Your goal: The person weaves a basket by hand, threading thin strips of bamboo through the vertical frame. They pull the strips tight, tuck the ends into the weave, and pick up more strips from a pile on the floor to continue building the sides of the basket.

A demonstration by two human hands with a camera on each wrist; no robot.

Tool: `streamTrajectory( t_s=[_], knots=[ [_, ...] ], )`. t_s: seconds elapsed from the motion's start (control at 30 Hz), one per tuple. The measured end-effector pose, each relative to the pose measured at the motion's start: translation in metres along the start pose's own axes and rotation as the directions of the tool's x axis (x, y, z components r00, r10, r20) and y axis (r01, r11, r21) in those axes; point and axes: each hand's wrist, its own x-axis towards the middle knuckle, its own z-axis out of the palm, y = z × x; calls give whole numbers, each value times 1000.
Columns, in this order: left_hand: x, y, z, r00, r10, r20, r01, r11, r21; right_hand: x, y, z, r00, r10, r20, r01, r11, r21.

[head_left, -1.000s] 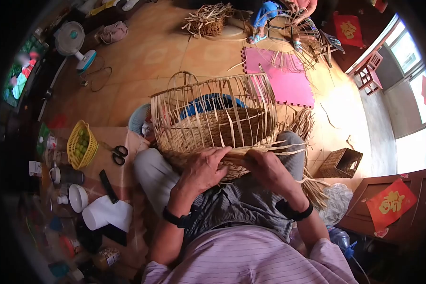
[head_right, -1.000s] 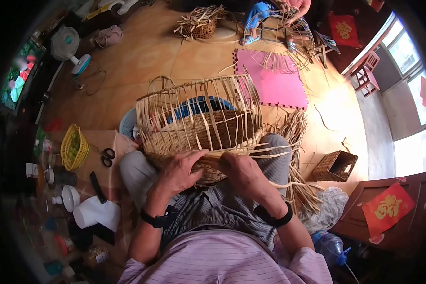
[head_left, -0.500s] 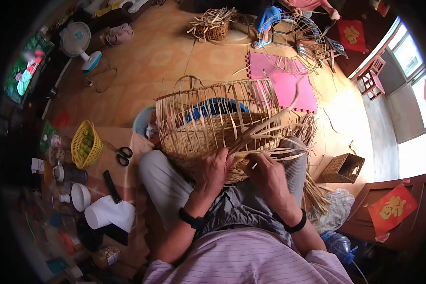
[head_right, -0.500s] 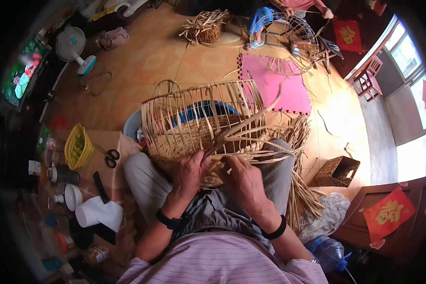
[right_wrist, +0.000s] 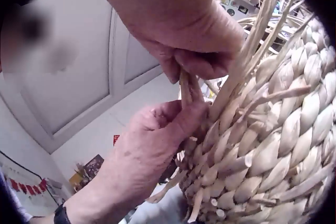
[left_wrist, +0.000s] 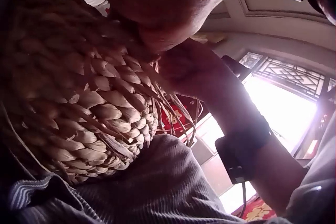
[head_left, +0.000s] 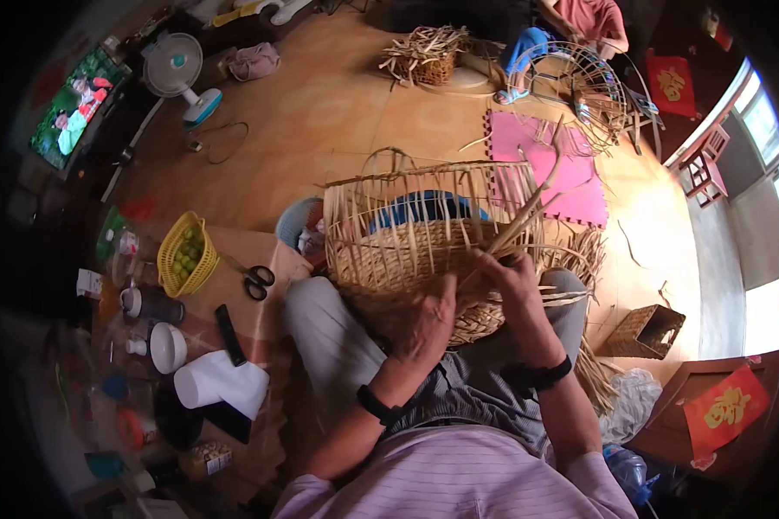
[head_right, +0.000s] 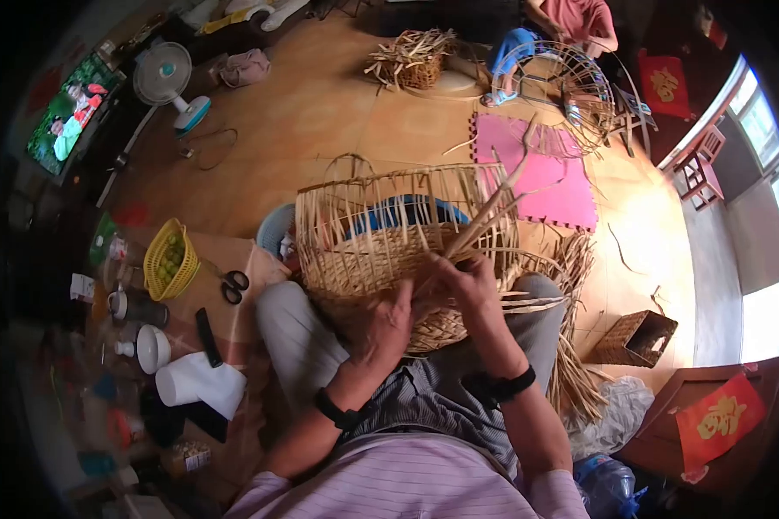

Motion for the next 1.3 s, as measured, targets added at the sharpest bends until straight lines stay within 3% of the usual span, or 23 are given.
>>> streamTrajectory(
  t_s=[0.07,0.1,0.17,0.2,0.23,0.27,0.3,0.33,0.4,0.47,0.57,0.7,0.73,0.83,0.9,1.17,1.27,1.3],
  knots=[
    [-4,6,5,992,70,-102,-70,998,7,1,-2,4,999,-30,-27,29,999,-32],
    [-7,8,16,1000,-9,8,9,1000,-26,10,13,-8,997,-31,-73,13,973,-231],
    [-8,7,45,998,-22,62,18,998,56,10,4,0,995,-85,-47,58,910,-411],
    [-8,7,59,996,-28,89,19,995,98,17,14,-5,983,-140,120,169,944,-283],
    [-10,1,68,996,47,-77,-37,992,119,14,-2,2,974,-117,195,198,861,-468],
    [-4,13,50,992,-66,103,41,972,230,11,-20,13,957,-140,255,266,776,-572],
    [-6,11,52,1000,-13,7,10,965,262,16,-20,14,968,-115,225,243,663,-708],
    [-6,-3,73,964,144,-223,-72,950,303,14,-28,25,963,-149,224,269,565,-780],
    [-5,7,51,977,122,-174,-53,932,358,21,-12,12,936,-202,289,349,427,-834],
    [-5,9,42,985,115,-131,-54,917,394,13,-18,15,917,-222,330,397,463,-792],
    [-2,1,53,983,141,-115,-83,911,404,6,-15,17,859,-317,401,475,205,-856],
    [2,-8,65,960,193,-202,-120,938,326,1,-7,21,795,-395,459,518,50,-854],
    [4,-10,69,956,198,-217,-132,949,286,1,-6,22,806,-392,442,497,43,-867],
    [15,-13,78,998,48,29,-48,999,-1,-2,-4,20,847,-338,411,441,13,-898],
    [11,-19,83,994,107,1,-107,994,35,0,2,21,839,-378,392,441,49,-896],
    [5,-29,64,991,133,-3,-131,973,-193,5,13,5,863,-345,370,453,202,-868],
    [6,-24,54,990,138,-12,-137,968,-212,-1,4,1,905,-321,279,405,451,-796],
    [6,-21,48,990,143,-9,-142,966,-215,-3,5,-5,876,-375,304,460,456,-762]
  ],
)
